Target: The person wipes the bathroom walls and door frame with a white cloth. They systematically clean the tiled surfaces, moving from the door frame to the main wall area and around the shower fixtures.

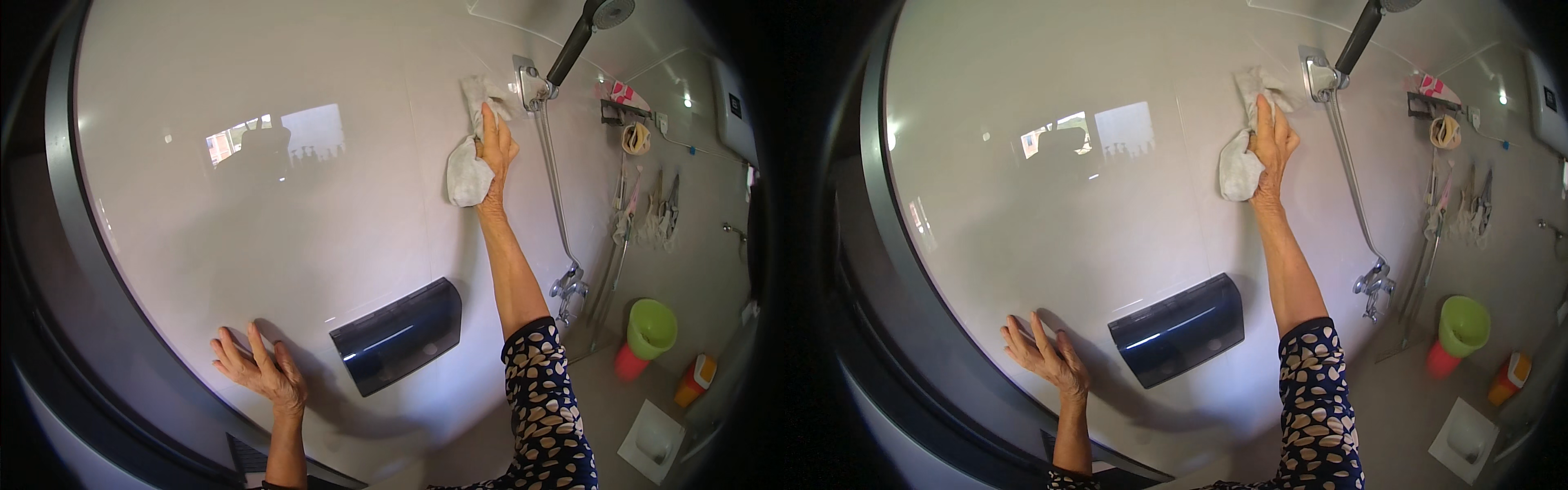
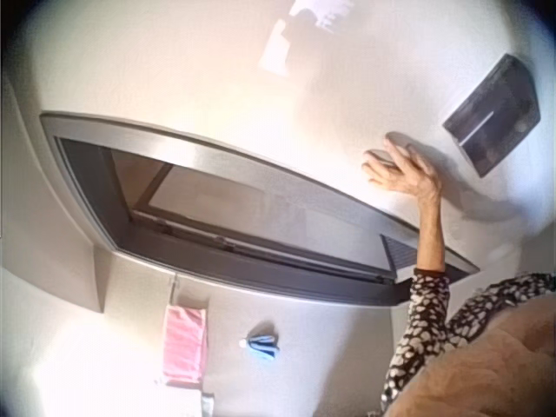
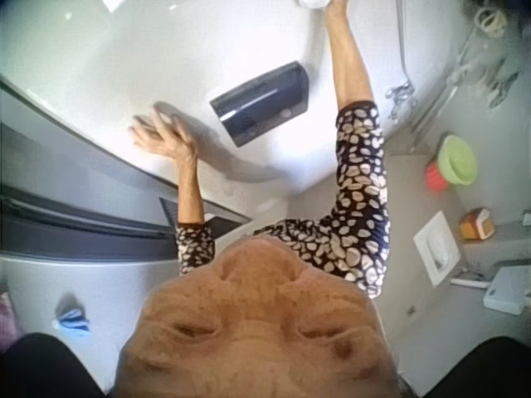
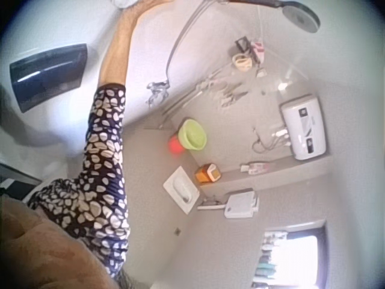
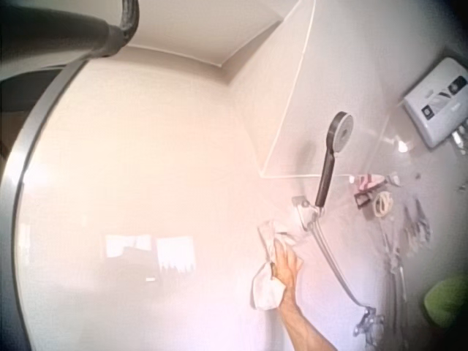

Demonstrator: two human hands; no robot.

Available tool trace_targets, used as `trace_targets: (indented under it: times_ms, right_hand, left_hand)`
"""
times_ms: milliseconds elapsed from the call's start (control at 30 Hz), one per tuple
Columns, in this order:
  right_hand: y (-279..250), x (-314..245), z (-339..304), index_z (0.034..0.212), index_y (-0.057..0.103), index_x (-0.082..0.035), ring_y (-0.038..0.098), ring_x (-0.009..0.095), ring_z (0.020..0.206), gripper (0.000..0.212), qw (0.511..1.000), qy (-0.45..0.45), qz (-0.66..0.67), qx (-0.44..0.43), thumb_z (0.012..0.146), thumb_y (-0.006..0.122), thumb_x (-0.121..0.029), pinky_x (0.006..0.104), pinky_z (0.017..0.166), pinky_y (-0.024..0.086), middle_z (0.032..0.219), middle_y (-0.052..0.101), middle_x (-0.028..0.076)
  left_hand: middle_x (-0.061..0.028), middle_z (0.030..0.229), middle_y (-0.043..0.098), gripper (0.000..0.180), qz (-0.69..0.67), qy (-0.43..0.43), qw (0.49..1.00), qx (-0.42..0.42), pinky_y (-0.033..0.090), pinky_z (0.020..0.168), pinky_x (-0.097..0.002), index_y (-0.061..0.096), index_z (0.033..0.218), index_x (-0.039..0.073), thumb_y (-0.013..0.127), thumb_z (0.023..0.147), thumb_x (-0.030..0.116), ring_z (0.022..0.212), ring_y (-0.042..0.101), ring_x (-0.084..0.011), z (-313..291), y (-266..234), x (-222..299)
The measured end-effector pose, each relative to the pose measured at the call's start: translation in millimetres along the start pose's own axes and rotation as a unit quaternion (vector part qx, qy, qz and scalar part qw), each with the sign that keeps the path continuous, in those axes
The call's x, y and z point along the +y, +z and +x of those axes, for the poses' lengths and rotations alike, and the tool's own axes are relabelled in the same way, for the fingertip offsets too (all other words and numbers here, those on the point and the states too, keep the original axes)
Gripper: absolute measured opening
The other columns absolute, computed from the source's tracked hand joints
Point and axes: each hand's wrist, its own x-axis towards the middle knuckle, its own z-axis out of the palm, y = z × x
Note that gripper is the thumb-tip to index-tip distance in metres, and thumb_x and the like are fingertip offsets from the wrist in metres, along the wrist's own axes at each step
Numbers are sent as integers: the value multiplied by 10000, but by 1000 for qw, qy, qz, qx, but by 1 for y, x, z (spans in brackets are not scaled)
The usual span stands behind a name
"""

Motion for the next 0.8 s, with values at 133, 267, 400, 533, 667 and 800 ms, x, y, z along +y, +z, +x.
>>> trace_targets:
  times_ms: [133,267,400,533,667,800]
  right_hand:
    - [13,-11,-6,1288,510,-55,453,338,1110,597,996,-82,30,21,709,528,89,402,945,312,1299,461,183]
    - [16,-82,-21,1282,538,-83,483,298,1063,594,966,-203,155,-34,712,543,84,405,924,343,1278,491,165]
    - [20,-93,-2,1240,552,-70,479,295,925,531,936,-312,154,-60,724,577,57,368,816,439,1244,506,148]
    - [32,-79,33,1232,562,-107,482,302,945,547,944,-293,148,-16,707,595,41,371,821,429,1218,515,131]
    - [40,-56,72,1226,563,-118,475,314,979,568,964,-235,122,7,682,590,42,378,850,400,1199,514,138]
    - [46,-7,115,1251,540,-109,471,290,1054,535,973,-217,68,48,725,557,-8,376,923,329,1185,525,154]
  left_hand:
    - [-246,1464,247,443,52,-8,998,23,70,1074,-583,483,1340,136,438,939,320,1359,180,-443,5,8,14]
    - [-258,1467,231,495,93,-4,996,18,80,1074,-583,479,1338,106,395,940,388,1359,180,-446,4,6,11]
    - [-214,1489,215,492,84,13,996,31,90,1093,-533,452,1357,84,406,945,348,1380,165,-395,10,2,15]
    - [-212,1484,226,492,81,17,996,39,98,1096,-524,450,1357,75,416,942,335,1379,175,-380,10,1,14]
    - [-212,1483,228,483,80,20,996,40,106,1098,-521,453,1352,65,418,938,311,1378,181,-375,12,0,14]
    - [-242,1463,245,485,83,16,996,36,125,1086,-542,463,1338,52,407,936,317,1367,190,-407,10,1,15]
